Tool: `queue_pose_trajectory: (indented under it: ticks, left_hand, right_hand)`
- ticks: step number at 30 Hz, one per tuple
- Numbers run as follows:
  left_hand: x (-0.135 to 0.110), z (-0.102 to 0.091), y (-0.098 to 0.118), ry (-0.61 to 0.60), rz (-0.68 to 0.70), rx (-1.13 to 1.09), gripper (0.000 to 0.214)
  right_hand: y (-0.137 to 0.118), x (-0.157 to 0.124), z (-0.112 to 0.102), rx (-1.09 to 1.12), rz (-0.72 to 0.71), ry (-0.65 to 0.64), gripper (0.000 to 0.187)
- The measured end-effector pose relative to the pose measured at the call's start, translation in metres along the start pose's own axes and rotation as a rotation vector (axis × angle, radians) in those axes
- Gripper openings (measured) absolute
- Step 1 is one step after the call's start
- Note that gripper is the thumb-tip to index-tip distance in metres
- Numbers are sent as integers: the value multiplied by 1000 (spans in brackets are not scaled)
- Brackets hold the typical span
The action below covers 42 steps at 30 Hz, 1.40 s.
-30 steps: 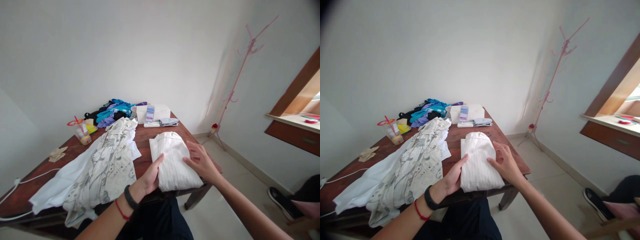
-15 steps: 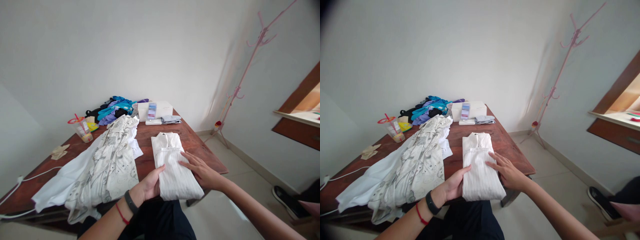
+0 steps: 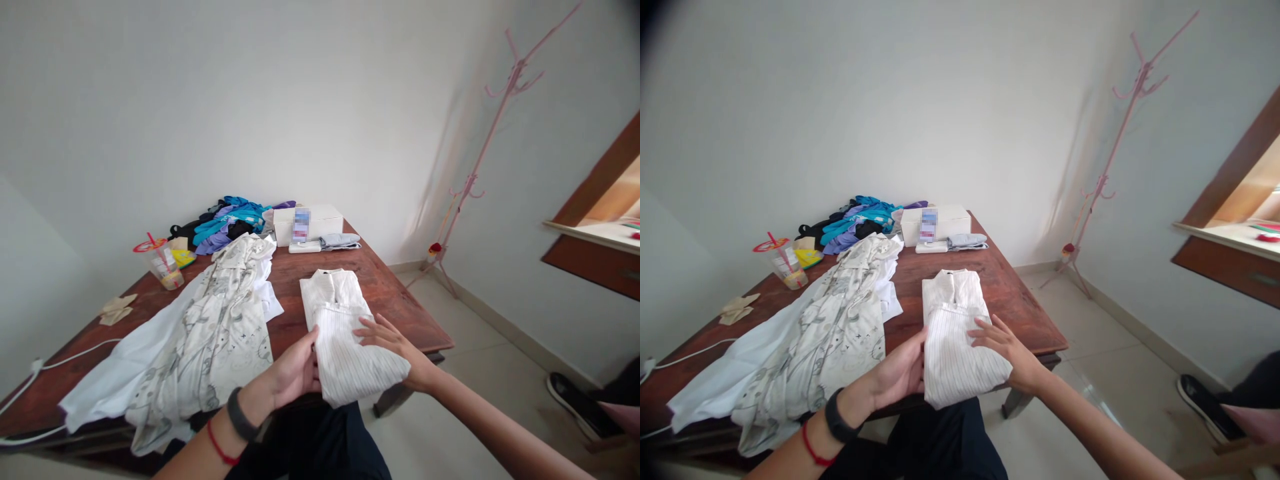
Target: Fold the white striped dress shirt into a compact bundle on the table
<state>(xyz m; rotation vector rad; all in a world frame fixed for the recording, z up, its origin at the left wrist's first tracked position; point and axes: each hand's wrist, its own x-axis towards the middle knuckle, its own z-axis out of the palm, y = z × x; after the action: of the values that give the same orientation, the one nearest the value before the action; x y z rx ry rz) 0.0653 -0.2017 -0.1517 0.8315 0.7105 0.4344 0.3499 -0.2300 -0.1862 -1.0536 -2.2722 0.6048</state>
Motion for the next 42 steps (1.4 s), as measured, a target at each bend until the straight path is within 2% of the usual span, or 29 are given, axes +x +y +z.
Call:
queue_pose_trajectory:
  ticks: [2,3,4,5,7,9,11,12,15,16,19,22,25,28,31,34,36,38,40,42]
  left_hand:
    - [-13,-11,10,240,184,313,73]
    - [-18,-17,15,323,317,493,71]
    - [-22,-22,19,348,453,670,68]
    - [-24,-26,21,308,565,830,68]
    - [-22,-30,22,110,670,1054,76]
    - [-12,-26,18,-30,673,1151,91]
    - [3,-18,10,-3,694,1165,99]
    - [11,-13,6,63,715,1134,94]
    - [36,-8,-5,345,734,934,50]
    - [43,-9,-7,440,712,871,46]
    - [58,-15,-8,647,654,782,59]
    - [66,-19,-4,762,686,779,60]
    - [69,-17,1,851,696,873,58]
    - [71,-16,6,916,635,1012,48]
    - [73,-16,10,978,533,1061,35]
    - [73,-11,12,1006,509,1154,49]
    - [71,-5,12,1039,590,1289,53]
    - [69,4,14,1053,731,1447,54]
    - [66,13,17,937,870,1624,52]
    - [68,19,20,714,933,1775,49]
  right_hand:
    - [-2,4,0,48,13,91,35]
    - [-3,6,1,72,42,170,33]
    - [-4,10,3,92,81,260,30]
    - [-4,14,6,106,125,346,27]
    - [-5,25,13,113,213,479,27]
    - [-5,37,20,111,279,557,36]
    - [-7,47,26,116,335,616,40]
    - [-8,50,28,119,359,635,41]
    - [-11,54,27,74,407,656,44]
    - [-11,54,26,38,408,652,44]
    - [-6,56,21,-45,397,640,43]
    - [5,66,21,-34,444,683,45]
    - [19,80,22,-59,532,716,48]
    - [30,88,23,-81,598,688,48]
    - [38,89,23,-66,626,694,45]
    - [42,87,22,-9,653,714,40]
    - [44,86,20,31,672,718,35]
    - [45,87,19,56,669,718,31]
    - [45,87,19,70,646,721,30]
    - [47,86,22,121,633,757,29]
